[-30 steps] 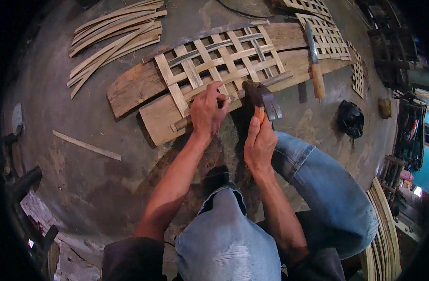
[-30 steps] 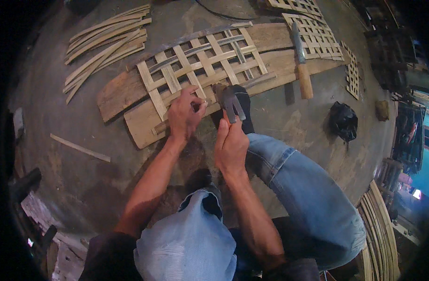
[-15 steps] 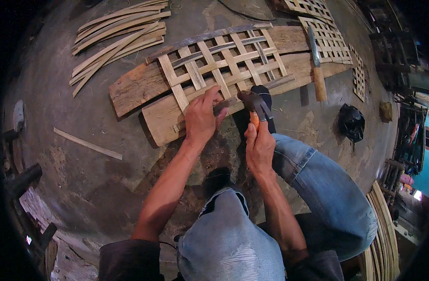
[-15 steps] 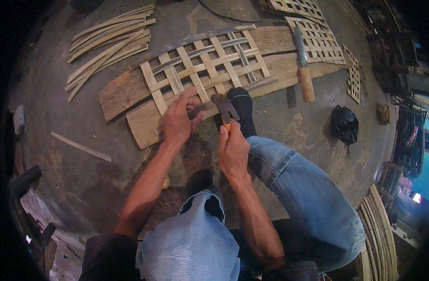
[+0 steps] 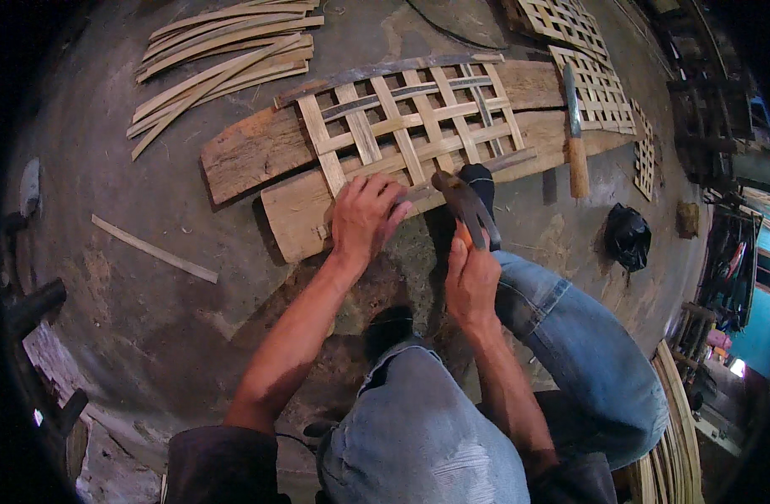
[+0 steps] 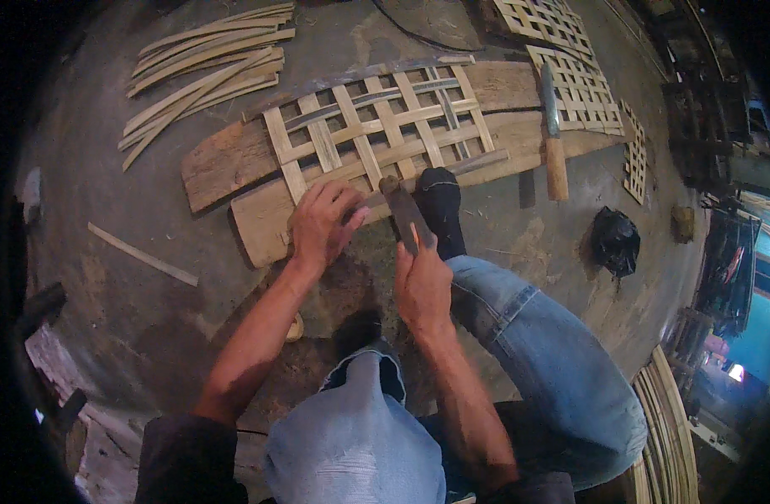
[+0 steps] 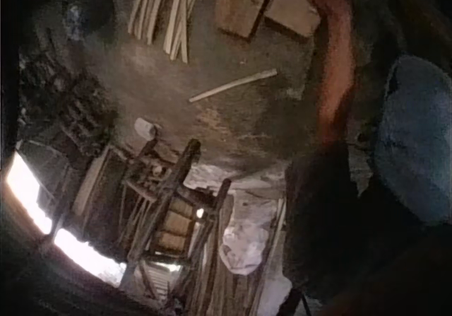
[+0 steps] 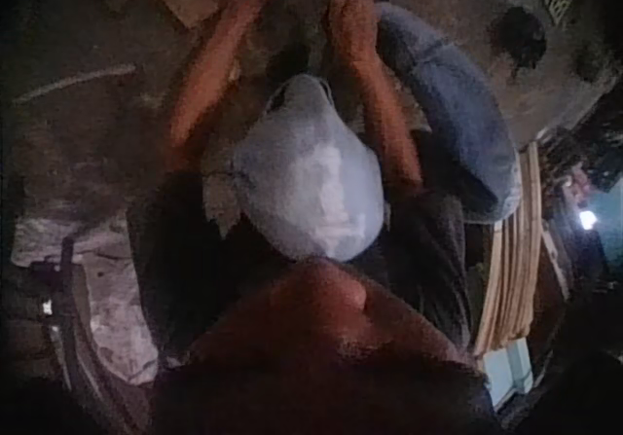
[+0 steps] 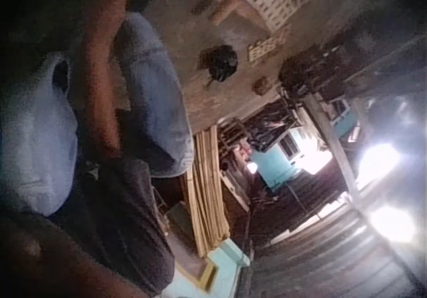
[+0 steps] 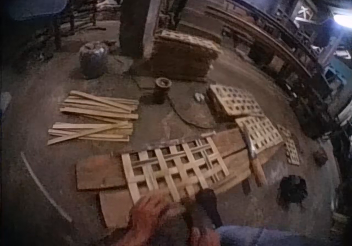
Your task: The person assembles a wooden lattice by inserting thin wooden strips into a grid frame and securing them with a hammer and nails. They repeatedly position strips, tap them into place, and adjust alignment while seated on the floor.
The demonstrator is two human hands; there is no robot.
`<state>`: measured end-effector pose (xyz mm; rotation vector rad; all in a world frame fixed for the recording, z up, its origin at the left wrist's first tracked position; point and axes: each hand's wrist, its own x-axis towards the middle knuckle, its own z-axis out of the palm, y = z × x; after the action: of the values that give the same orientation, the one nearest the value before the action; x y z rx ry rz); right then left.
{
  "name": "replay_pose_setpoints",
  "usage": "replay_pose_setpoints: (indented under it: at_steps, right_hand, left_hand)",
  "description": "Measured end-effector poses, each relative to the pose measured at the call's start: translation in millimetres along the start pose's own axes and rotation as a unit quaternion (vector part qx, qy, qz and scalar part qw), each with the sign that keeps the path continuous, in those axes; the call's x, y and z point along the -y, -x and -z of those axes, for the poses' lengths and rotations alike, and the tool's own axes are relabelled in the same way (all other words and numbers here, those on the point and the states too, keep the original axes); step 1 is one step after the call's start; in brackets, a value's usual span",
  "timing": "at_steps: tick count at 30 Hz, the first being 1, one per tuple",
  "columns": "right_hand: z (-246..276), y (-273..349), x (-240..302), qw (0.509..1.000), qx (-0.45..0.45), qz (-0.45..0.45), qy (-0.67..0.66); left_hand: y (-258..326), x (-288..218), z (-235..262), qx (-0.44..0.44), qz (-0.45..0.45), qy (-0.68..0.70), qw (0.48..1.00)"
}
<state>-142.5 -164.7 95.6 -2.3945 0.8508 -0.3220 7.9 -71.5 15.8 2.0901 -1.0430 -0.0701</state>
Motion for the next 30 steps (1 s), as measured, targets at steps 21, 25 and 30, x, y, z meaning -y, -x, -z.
replay_pose_setpoints:
  at_steps: [21, 25, 30]
  right_hand:
    - [15.9, -3.8, 26.2, 0.995, -0.013, -0.094, -0.014]
    - [21.0, -3.7, 31.7, 0.997, -0.047, -0.038, -0.055]
    - [-31.9, 17.1, -14.1, 0.996, -0.053, -0.061, -0.05]
  left_hand:
    - [-0.4, -0.1, -0.1, 0.004, 0.0, -0.005, 1.0]
    - [-1.6, 1.4, -0.2, -0.012, -0.009, -0.001, 1.0]
    - [-1.0, -3.3, -5.2, -0.021, -0.016, 0.005, 1.0]
